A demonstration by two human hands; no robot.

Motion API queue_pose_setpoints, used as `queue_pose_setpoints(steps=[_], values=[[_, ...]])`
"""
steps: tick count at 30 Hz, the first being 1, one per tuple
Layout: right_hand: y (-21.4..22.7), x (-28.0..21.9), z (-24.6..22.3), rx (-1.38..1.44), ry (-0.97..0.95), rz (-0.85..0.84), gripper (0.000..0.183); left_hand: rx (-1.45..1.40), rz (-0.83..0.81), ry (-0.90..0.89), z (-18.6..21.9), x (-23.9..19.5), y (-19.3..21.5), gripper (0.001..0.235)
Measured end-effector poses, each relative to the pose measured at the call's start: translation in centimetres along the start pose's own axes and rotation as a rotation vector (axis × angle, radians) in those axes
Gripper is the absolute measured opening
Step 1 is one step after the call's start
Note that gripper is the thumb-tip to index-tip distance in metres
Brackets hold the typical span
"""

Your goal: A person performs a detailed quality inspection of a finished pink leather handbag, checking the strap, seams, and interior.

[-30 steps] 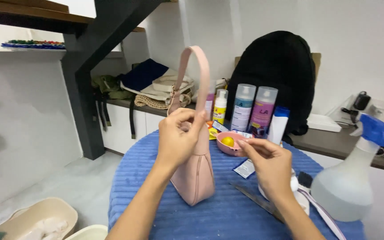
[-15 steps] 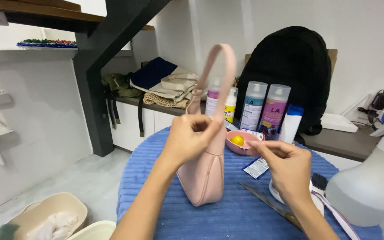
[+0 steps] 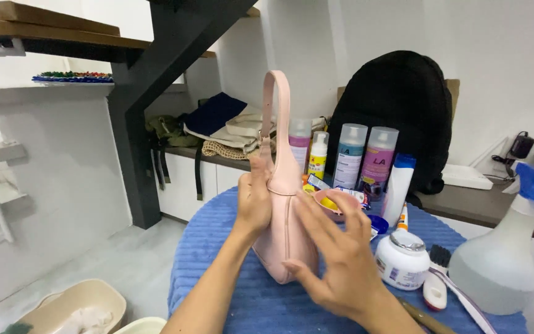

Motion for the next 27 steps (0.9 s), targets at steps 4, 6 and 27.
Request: queue_pose_setpoints(steps=[4,6,27], values=[[-0.6,-0.6,-0.1,-0.011,0.037,-0.091,0.074,0.018,0.071,0.023,0.0,0.3,0.6,0.059],[-0.6,-1.2,0.3,-0.058,0.038,0.006,0.059,-0.046,0.133,0.033,-0.1,0.6,1.3,0.059],[-1.7,-0.1,0.7,-0.142,0.09,-0.089,0.075,-0.084,0.115,0.08,-0.4,0.9,1.3,0.059]])
Point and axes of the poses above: each hand's wrist, its own x-axis towards the middle knuckle, its own y-axis out of the back of the hand, z = x × y, the point moved 4 cm from there along x, towards the middle knuckle, and after that the axes turned 6 degrees about -z, right-handed, at the moved point
